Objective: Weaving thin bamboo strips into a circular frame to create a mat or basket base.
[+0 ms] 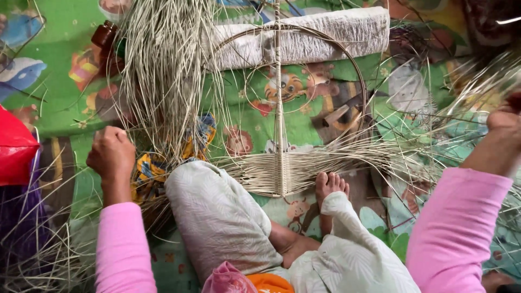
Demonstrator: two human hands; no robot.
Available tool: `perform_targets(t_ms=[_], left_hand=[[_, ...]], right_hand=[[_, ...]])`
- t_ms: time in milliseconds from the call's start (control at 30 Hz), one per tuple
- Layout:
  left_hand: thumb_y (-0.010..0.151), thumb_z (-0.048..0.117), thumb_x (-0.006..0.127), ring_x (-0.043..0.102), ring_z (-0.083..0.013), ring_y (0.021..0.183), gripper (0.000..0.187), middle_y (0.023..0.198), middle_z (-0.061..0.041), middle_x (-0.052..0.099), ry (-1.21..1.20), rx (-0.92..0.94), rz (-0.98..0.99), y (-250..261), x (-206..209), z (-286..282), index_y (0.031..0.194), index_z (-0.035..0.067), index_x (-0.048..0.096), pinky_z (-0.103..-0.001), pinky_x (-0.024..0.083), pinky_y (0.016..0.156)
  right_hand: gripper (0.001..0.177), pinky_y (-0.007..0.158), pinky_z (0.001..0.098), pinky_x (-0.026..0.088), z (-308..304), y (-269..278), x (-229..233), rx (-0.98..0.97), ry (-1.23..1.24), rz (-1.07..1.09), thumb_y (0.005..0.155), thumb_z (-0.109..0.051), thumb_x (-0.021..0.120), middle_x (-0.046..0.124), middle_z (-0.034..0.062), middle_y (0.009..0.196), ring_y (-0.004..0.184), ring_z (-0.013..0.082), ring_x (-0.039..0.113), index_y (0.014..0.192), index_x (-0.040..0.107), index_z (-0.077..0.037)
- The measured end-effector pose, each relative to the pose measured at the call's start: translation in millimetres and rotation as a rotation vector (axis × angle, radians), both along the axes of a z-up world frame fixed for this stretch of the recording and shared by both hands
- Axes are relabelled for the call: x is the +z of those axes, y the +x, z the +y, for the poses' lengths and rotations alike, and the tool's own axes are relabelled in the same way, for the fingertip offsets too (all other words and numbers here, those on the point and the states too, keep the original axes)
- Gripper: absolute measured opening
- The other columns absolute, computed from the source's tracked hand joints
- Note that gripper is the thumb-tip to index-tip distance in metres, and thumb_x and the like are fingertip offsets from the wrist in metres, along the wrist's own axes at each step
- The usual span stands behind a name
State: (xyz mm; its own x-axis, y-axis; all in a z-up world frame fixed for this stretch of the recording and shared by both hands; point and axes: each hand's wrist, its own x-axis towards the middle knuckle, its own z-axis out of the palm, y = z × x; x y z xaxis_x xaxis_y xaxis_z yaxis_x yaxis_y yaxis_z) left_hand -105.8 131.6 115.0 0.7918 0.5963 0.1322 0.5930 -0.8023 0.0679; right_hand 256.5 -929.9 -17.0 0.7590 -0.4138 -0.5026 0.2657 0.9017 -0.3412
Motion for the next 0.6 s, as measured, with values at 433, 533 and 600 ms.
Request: perform_targets(t_ms=[433, 533, 600], left_hand=[[0.092, 0.012, 0.068, 0.063, -0.0253, 0.085, 0.007, 0.081, -0.006, 0.056, -0.027, -1.362, -0.645, 73, 6, -298, 0.087, 0.016, 0.071, -0.044, 0.051, 0.09], [0.093, 0.004, 0.068, 0.059, -0.0283, 0.078, 0.009, 0.081, -0.007, 0.055, 0.14, -1.274, -0.675, 85, -43, -270, 0.087, 0.011, 0.068, -0.052, 0.05, 0.084], [0.093, 0.008, 0.065, 0.063, -0.021, 0.083, 0.014, 0.087, 0.0, 0.06, 0.021, -1.018, -0.575, 96, -74, -244, 0.098, 0.019, 0.072, -0.04, 0.051, 0.078]], right_hand=[[0.069, 0.033, 0.027, 0.041, 578, -244, 135, 1.753, -1.095, -0.215, 0.104, -0.067, 0.03, 0.058, 0.0037, 0.052, 0.04, 0.0119, 0.049, 0.085, 0.067, -0.011], [0.039, 0.026, 0.0229, 0.02, 570, -247, 134, 1.512, -0.913, 0.011, 0.102, -0.043, 0.068, 0.038, -0.0013, 0.05, 0.035, 0.0066, 0.024, 0.076, 0.057, -0.015], [0.014, 0.041, 0.0201, 0.033, 549, -239, 104, 1.524, -1.304, -0.115, 0.097, -0.022, 0.072, 0.05, -0.0033, 0.051, 0.042, 0.006, 0.044, 0.091, 0.071, -0.009]])
